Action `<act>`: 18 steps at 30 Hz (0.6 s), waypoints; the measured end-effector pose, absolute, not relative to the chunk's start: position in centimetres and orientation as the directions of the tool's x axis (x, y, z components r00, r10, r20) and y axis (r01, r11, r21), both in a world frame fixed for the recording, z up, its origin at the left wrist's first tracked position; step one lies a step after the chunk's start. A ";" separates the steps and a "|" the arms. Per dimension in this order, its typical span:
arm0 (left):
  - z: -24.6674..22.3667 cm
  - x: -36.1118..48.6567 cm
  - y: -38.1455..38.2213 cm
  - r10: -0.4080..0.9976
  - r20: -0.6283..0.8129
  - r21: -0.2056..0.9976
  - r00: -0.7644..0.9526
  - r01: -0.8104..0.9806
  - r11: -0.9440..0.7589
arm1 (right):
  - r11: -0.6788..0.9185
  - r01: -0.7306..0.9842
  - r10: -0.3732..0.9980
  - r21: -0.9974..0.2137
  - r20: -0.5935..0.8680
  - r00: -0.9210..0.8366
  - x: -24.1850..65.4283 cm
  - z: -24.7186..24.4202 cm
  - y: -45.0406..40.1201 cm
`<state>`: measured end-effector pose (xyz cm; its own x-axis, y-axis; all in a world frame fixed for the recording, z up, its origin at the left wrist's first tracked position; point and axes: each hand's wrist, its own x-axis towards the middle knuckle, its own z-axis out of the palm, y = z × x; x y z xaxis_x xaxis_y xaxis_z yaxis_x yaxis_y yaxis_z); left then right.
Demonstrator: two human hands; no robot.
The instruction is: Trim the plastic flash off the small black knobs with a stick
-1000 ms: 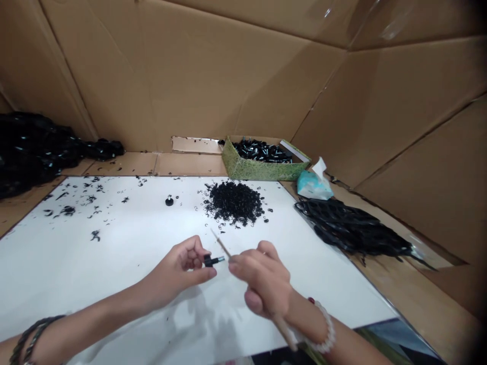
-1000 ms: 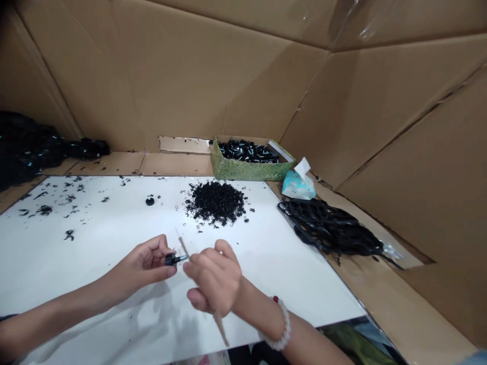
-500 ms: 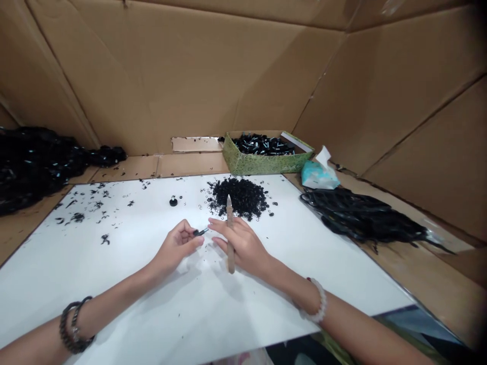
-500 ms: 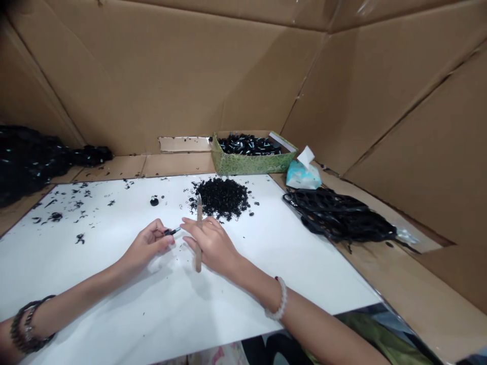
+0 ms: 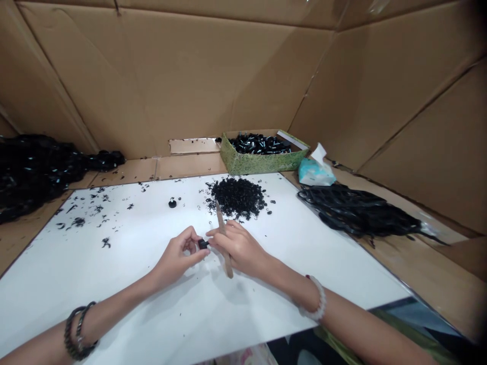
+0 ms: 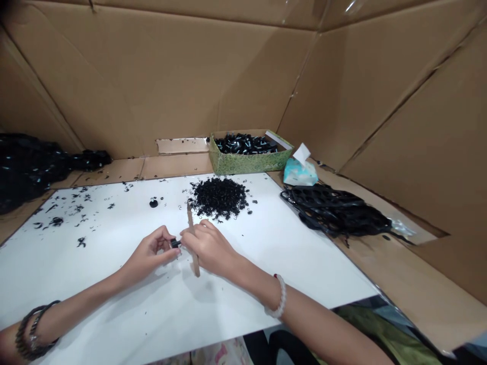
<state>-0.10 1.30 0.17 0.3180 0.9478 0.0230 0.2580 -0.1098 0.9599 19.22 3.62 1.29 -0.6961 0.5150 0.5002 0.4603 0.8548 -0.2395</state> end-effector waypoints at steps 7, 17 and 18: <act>0.5 0.2 -0.1 0.888 0.146 0.798 0.435 0.479 -0.366 | 0.625 0.421 0.687 -0.657 0.207 -0.696 20.0 2.7 2.6; -0.2 0.9 -2.1 0.852 0.371 0.860 0.369 0.209 -0.465 | 0.016 -0.134 0.925 -0.991 0.066 -0.375 20.9 4.1 4.9; -0.1 0.9 -2.1 0.860 0.346 0.882 0.374 0.184 -0.435 | 0.064 -0.121 0.940 -0.991 0.100 -0.326 21.0 4.0 5.2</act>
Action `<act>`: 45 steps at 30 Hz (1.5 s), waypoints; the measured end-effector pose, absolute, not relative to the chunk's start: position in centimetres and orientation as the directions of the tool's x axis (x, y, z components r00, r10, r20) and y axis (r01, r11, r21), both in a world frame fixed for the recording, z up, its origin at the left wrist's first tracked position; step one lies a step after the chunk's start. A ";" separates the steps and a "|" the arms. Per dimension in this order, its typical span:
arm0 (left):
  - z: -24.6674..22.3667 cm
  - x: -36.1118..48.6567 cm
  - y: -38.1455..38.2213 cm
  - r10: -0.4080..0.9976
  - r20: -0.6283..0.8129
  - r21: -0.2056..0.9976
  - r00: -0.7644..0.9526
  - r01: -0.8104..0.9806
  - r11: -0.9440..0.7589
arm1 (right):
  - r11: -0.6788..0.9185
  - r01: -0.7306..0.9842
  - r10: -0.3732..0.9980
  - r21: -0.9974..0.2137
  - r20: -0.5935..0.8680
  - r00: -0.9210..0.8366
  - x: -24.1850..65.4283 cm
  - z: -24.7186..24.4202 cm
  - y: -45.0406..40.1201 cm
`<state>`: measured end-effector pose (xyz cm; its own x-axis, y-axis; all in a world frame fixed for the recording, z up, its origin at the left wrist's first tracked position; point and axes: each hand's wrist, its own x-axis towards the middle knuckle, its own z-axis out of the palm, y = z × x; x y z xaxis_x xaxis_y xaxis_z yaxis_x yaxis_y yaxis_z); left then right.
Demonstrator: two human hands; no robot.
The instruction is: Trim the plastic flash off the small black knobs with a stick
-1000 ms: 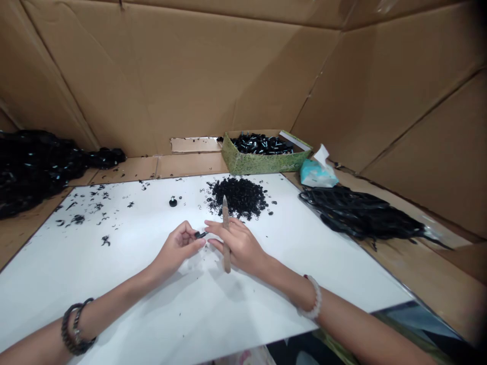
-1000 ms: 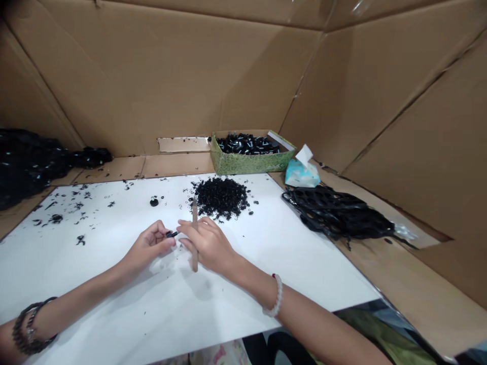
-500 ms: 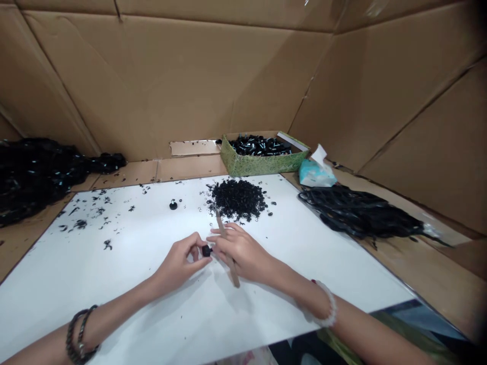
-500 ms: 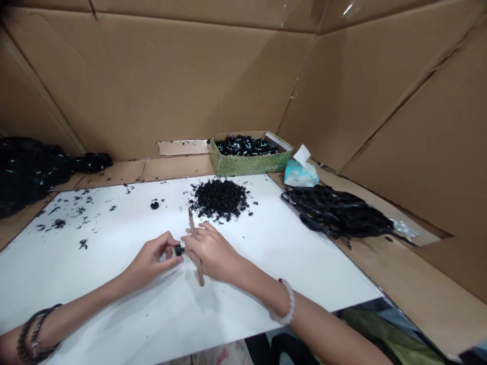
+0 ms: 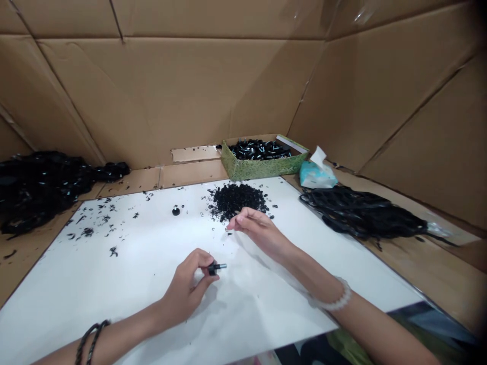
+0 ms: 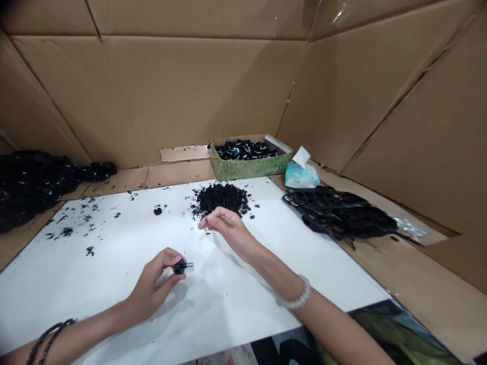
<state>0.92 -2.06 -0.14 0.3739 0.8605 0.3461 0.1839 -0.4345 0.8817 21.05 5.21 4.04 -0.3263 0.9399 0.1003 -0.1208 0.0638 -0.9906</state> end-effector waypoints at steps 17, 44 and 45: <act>0.3 0.8 0.3 0.969 -0.162 0.960 0.185 -0.197 0.198 | 0.902 0.413 0.344 -0.124 0.783 -0.518 20.3 1.8 3.6; 0.4 0.7 -0.2 0.957 -0.109 0.978 0.268 -0.144 0.151 | 0.739 0.408 0.673 -0.536 0.621 -0.402 18.7 0.9 2.4; 0.3 0.7 -0.1 0.962 -0.117 0.976 0.246 -0.151 0.157 | 0.756 0.406 0.648 -0.513 0.672 -0.359 18.8 0.9 2.4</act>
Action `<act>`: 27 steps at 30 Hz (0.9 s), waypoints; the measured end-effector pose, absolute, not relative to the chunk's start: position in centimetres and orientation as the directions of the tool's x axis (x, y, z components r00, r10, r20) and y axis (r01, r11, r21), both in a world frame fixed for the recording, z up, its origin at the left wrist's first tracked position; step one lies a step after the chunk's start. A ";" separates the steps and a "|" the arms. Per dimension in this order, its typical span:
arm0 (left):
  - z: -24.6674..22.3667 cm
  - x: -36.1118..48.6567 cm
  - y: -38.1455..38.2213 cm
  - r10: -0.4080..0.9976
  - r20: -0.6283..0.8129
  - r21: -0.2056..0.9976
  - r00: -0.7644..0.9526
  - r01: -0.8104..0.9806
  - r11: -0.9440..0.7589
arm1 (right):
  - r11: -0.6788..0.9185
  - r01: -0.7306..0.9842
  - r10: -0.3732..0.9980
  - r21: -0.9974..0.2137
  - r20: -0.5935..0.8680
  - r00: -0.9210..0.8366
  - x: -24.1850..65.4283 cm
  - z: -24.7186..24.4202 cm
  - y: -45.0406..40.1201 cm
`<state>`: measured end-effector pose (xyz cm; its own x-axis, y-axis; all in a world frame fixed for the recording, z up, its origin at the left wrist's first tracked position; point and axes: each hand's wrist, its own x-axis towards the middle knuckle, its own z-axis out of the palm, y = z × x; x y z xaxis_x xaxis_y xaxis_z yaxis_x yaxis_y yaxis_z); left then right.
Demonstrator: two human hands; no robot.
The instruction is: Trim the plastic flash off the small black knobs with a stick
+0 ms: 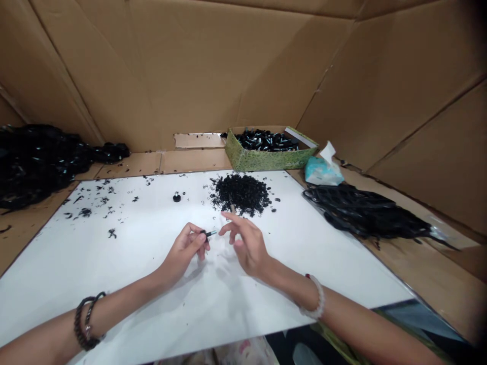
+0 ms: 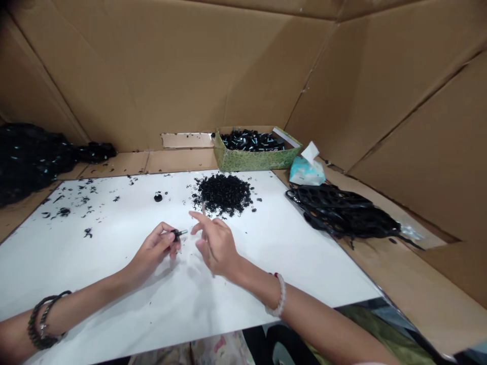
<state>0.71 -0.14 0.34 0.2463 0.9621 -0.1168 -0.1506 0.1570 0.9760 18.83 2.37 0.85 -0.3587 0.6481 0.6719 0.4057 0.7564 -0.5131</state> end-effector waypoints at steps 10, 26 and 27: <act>0.7 0.8 0.2 0.963 -0.172 0.934 0.208 -0.275 0.226 | 0.963 0.266 0.170 -0.048 0.873 -0.457 19.6 1.7 1.6; 0.6 0.8 0.3 0.957 -0.164 0.933 0.239 -0.277 0.229 | 0.950 0.311 0.183 -0.031 0.861 -0.475 19.1 1.5 2.0; 0.6 0.8 0.2 0.957 -0.166 0.934 0.239 -0.274 0.231 | 0.950 0.311 0.180 -0.027 0.862 -0.474 19.1 1.4 2.0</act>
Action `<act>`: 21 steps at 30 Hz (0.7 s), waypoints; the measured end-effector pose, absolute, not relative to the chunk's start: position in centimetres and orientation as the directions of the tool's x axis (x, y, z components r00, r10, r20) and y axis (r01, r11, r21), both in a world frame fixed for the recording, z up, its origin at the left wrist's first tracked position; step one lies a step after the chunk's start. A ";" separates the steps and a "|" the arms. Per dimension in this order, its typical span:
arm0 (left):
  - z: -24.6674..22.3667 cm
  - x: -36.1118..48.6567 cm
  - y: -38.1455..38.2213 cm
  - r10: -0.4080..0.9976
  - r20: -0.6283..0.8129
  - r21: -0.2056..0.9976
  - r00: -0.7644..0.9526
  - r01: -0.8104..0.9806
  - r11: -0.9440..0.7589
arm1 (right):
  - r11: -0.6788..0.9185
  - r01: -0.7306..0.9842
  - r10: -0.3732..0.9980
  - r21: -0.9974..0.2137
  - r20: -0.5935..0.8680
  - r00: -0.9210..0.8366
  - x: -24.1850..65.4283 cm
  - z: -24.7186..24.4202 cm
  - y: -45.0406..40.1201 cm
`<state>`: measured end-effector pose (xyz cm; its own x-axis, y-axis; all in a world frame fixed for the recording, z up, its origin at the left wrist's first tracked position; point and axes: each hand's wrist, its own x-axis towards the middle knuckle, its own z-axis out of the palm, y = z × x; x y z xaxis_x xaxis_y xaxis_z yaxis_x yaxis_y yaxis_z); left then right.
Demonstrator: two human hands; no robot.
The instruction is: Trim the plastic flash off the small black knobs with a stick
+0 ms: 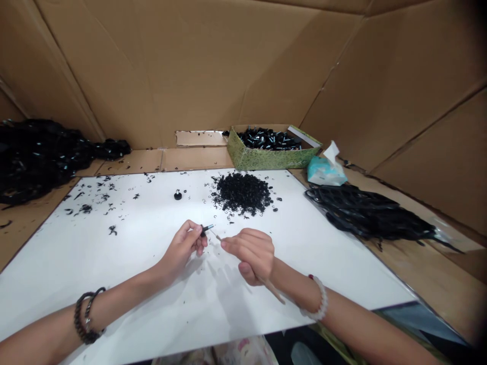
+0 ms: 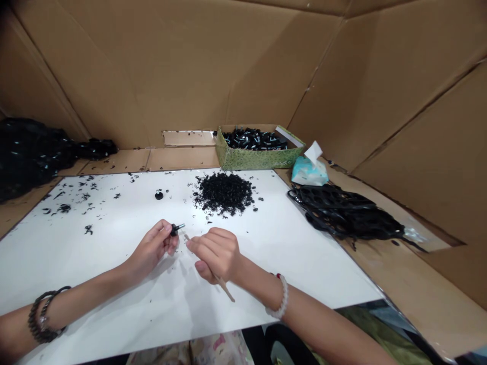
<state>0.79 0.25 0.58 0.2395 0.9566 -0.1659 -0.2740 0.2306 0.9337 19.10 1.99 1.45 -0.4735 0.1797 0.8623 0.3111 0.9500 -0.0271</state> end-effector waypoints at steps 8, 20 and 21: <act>0.7 0.7 0.1 0.958 -0.168 0.938 0.233 -0.260 0.228 | 0.953 0.303 0.151 -0.005 0.874 -0.462 18.9 1.3 2.1; 0.4 0.6 0.3 0.954 -0.177 0.915 0.242 -0.316 0.250 | 0.963 0.252 0.060 0.093 0.841 -0.538 18.6 0.9 2.4; 0.4 0.6 0.3 0.955 -0.169 0.916 0.245 -0.319 0.244 | 0.965 0.236 0.034 0.111 0.843 -0.536 18.5 0.7 2.5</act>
<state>0.58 0.32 0.41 0.2452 0.9546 -0.1693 -0.3187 0.2442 0.9158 18.51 2.47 0.75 -0.5363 0.0343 0.8433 0.2362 0.9653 0.1109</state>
